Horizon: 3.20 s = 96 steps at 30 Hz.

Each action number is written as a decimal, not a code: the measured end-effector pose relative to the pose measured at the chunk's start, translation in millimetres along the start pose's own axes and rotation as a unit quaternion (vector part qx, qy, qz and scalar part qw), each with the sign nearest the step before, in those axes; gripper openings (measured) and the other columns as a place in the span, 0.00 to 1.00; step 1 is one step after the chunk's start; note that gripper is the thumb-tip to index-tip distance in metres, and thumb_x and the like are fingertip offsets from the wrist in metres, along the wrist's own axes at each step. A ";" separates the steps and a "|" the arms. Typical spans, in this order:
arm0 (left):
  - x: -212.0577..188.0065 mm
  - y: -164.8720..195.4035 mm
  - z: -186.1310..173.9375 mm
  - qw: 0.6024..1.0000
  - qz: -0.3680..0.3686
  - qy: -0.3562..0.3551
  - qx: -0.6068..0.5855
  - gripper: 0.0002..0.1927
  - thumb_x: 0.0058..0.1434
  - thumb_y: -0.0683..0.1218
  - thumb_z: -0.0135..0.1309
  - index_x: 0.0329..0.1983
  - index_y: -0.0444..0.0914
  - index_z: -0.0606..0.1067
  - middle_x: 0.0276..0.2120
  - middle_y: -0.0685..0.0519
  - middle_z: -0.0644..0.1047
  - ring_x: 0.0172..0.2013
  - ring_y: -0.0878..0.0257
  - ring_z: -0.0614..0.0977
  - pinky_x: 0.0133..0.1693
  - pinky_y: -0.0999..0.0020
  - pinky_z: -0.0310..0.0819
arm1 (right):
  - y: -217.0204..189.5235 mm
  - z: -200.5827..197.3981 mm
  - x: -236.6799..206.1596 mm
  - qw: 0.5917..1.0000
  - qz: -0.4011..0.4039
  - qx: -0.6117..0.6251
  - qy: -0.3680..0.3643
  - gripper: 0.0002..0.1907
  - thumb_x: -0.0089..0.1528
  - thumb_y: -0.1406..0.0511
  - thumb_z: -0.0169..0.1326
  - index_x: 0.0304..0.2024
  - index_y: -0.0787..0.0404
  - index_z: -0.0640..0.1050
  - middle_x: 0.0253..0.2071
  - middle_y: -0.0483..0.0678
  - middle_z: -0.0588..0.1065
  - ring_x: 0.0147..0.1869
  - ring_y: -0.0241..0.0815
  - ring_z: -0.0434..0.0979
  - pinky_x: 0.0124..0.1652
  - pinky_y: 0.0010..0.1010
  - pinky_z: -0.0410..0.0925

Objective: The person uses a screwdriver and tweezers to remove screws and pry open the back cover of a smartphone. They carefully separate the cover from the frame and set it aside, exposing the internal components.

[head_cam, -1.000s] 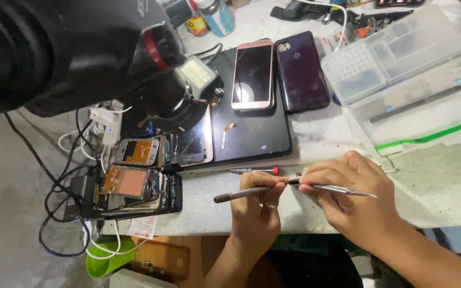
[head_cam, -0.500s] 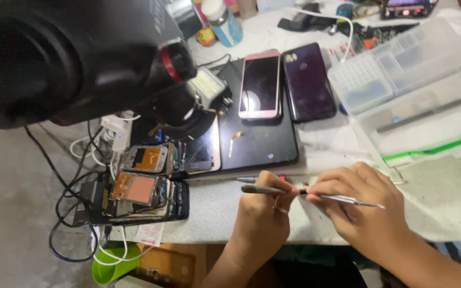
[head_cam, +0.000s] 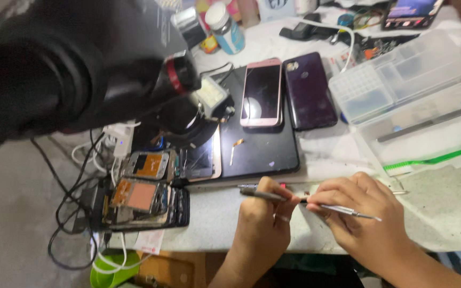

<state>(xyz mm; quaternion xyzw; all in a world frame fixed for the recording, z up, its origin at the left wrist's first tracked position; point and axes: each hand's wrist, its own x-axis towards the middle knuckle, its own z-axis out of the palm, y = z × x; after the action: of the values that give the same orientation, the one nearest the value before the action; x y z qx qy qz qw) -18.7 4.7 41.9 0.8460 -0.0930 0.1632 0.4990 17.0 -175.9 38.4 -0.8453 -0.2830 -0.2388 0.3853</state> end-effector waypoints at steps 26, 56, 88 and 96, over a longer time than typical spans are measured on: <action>-26.3 -19.9 16.7 0.992 0.061 0.067 -0.083 0.06 0.71 0.33 0.52 0.46 0.31 0.68 0.42 0.44 0.78 0.40 0.58 0.83 0.42 0.69 0.79 | 1.2 -0.9 0.8 1.000 -0.016 -0.008 -0.005 0.09 0.49 0.63 0.66 0.32 0.51 0.81 0.35 0.36 0.78 0.33 0.42 0.72 0.35 0.35 0.66; -33.3 -23.3 17.2 0.982 0.071 0.075 -0.156 0.07 0.72 0.36 0.52 0.48 0.32 0.67 0.46 0.40 0.79 0.44 0.54 0.83 0.48 0.65 0.80 | -0.2 -1.0 0.3 1.000 -0.002 -0.010 -0.004 0.08 0.50 0.63 0.66 0.31 0.52 0.81 0.34 0.37 0.78 0.34 0.43 0.73 0.35 0.35 0.66; -2.8 4.2 7.0 0.999 0.008 0.048 0.016 0.07 0.65 0.38 0.61 0.37 0.34 0.72 0.27 0.46 0.78 0.29 0.57 0.86 0.31 0.68 0.80 | 2.0 2.3 0.6 1.000 -0.003 -0.023 -0.005 0.07 0.52 0.60 0.66 0.30 0.51 0.81 0.33 0.35 0.78 0.34 0.41 0.72 0.35 0.34 0.66; -2.5 1.9 6.8 0.999 -0.039 0.038 0.007 0.09 0.63 0.37 0.61 0.35 0.34 0.70 0.23 0.49 0.77 0.23 0.64 0.83 0.24 0.71 0.72 | 3.9 3.7 -1.8 1.000 0.000 -0.029 -0.007 0.06 0.51 0.60 0.66 0.30 0.51 0.82 0.33 0.34 0.78 0.33 0.40 0.72 0.36 0.34 0.66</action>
<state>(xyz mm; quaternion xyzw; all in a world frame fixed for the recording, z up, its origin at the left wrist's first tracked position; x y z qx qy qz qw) -20.3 -2.2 39.5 0.8455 -0.0400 0.1759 0.5026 18.9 -175.7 33.1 -0.8578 -0.2787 -0.2407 0.3587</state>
